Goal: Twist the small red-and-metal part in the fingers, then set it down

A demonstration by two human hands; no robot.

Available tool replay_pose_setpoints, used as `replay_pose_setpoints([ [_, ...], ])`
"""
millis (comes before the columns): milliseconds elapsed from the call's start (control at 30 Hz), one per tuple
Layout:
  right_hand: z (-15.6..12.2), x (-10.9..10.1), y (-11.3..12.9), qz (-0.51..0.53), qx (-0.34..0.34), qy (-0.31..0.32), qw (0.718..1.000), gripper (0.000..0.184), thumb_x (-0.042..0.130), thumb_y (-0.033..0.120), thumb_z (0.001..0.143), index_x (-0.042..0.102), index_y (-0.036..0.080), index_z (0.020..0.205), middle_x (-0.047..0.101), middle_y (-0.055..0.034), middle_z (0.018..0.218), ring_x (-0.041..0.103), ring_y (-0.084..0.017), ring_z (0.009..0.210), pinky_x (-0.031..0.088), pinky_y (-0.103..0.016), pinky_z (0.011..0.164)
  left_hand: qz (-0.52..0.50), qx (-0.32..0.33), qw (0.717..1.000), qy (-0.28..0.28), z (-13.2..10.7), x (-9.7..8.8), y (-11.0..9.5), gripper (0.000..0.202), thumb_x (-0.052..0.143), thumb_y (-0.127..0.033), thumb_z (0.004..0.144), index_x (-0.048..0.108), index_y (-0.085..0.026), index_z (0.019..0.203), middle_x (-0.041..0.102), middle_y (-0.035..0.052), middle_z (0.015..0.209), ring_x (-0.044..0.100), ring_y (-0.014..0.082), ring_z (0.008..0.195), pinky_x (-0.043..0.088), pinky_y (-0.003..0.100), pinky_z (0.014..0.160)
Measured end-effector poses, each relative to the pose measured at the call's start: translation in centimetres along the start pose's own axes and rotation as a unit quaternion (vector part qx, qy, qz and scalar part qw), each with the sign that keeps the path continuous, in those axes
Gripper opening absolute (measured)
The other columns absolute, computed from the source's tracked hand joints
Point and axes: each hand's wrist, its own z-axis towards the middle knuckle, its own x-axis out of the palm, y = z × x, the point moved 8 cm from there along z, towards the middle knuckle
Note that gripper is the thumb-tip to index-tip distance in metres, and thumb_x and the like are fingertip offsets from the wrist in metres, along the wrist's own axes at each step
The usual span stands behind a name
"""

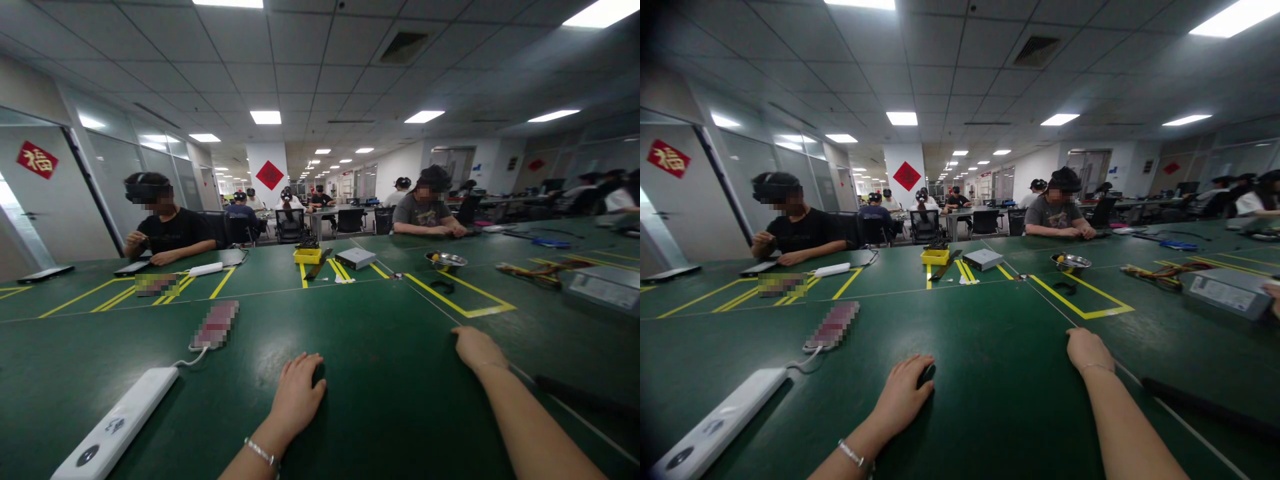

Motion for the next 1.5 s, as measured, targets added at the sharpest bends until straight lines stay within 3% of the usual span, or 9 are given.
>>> replay_pose_setpoints([
  [433,-0.6,-1.5,0.8,0.026,0.032,-0.019,0.999,0.037,0.022,0.025,0.082,0.052,0.018,0.103,0.059,-0.0149,0.095,0.056,-0.027,0.086,0.043,-0.038,0.064,-0.068,0.007,0.997,-0.025,0.0,-0.4,0.1,0.039,0.048,-0.028,0.071,0.052,-0.024,0.109,0.052,0.0037,0.118,0.037,0.0243,0.116,0.019,0.041,0.098],
  [600,-3.0,-2.7,8.9,0.104,-0.128,-0.057,0.985,0.027,0.035,0.025,0.079,0.055,0.017,0.096,0.057,-0.0107,0.100,0.053,-0.021,0.091,0.041,-0.033,0.076,-0.150,-0.012,0.988,-0.041,0.0,-1.0,0.3,0.035,0.046,-0.030,0.072,0.053,-0.022,0.105,0.060,0.0053,0.104,0.049,0.0218,0.101,0.031,0.035,0.090],
  [833,-13.6,-0.9,23.2,0.251,-0.390,0.004,0.886,0.029,0.046,0.011,0.069,0.054,0.019,0.095,0.057,-0.0053,0.094,0.051,-0.017,0.090,0.039,-0.031,0.083,-0.274,0.016,0.961,0.025,-0.3,0.0,-1.2,0.039,0.043,-0.037,0.077,0.044,-0.020,0.112,0.064,0.0028,0.093,0.057,0.0162,0.085,0.039,0.026,0.076],
  [967,-18.4,0.0,26.7,0.245,-0.471,0.014,0.847,0.031,0.043,0.008,0.071,0.053,0.020,0.097,0.057,-0.0043,0.093,0.049,-0.016,0.089,0.040,-0.030,0.081,-0.279,0.013,0.960,0.006,0.1,0.1,-0.9,0.028,0.044,-0.036,0.076,0.053,-0.019,0.097,0.064,0.0027,0.083,0.057,0.0170,0.078,0.040,0.026,0.069],
  [1067,-19.6,-0.1,27.6,0.230,-0.515,0.019,0.825,0.033,0.043,0.012,0.073,0.051,0.021,0.104,0.057,-0.0043,0.097,0.049,-0.016,0.092,0.040,-0.030,0.082,-0.302,0.003,0.953,-0.008,0.5,0.1,-0.3,0.022,0.044,-0.033,0.075,0.055,-0.017,0.086,0.064,0.0037,0.080,0.057,0.0172,0.075,0.039,0.027,0.067],
  [1167,-17.1,-0.9,26.3,0.193,-0.505,-0.012,0.841,0.040,0.047,0.023,0.074,0.046,0.021,0.113,0.053,-0.0058,0.111,0.045,-0.017,0.103,0.035,-0.033,0.090,-0.387,-0.023,0.922,0.002,0.8,0.3,0.3,0.028,0.044,-0.033,0.075,0.051,-0.016,0.095,0.065,0.0052,0.081,0.058,0.0169,0.075,0.040,0.028,0.070],
  [1233,-13.3,-1.4,23.3,0.137,-0.432,-0.059,0.890,0.043,0.045,0.028,0.075,0.044,0.019,0.117,0.048,-0.0084,0.119,0.039,-0.021,0.111,0.029,-0.038,0.095,-0.432,-0.054,0.900,0.001,0.8,0.3,0.7,0.029,0.044,-0.034,0.074,0.048,-0.015,0.096,0.065,0.0068,0.083,0.058,0.0167,0.077,0.040,0.028,0.072],
  [1367,-4.5,-1.3,12.0,0.009,-0.154,-0.115,0.981,0.049,0.042,0.033,0.075,0.043,0.014,0.120,0.037,-0.0161,0.128,0.026,-0.033,0.120,0.025,-0.049,0.094,-0.463,-0.089,0.882,-0.001,0.5,0.0,0.9,0.023,0.044,-0.034,0.074,0.048,-0.016,0.088,0.065,0.0072,0.087,0.058,0.0159,0.079,0.039,0.027,0.070],
  [1500,-0.2,0.5,1.9,-0.026,0.032,-0.033,0.999,0.048,0.034,0.034,0.077,0.046,0.012,0.118,0.043,-0.0220,0.122,0.040,-0.036,0.110,0.036,-0.050,0.082,-0.461,-0.089,0.883,0.009,0.4,-0.2,0.7,0.020,0.044,-0.032,0.073,0.047,-0.017,0.086,0.065,0.0067,0.090,0.058,0.0155,0.080,0.039,0.026,0.068],
])
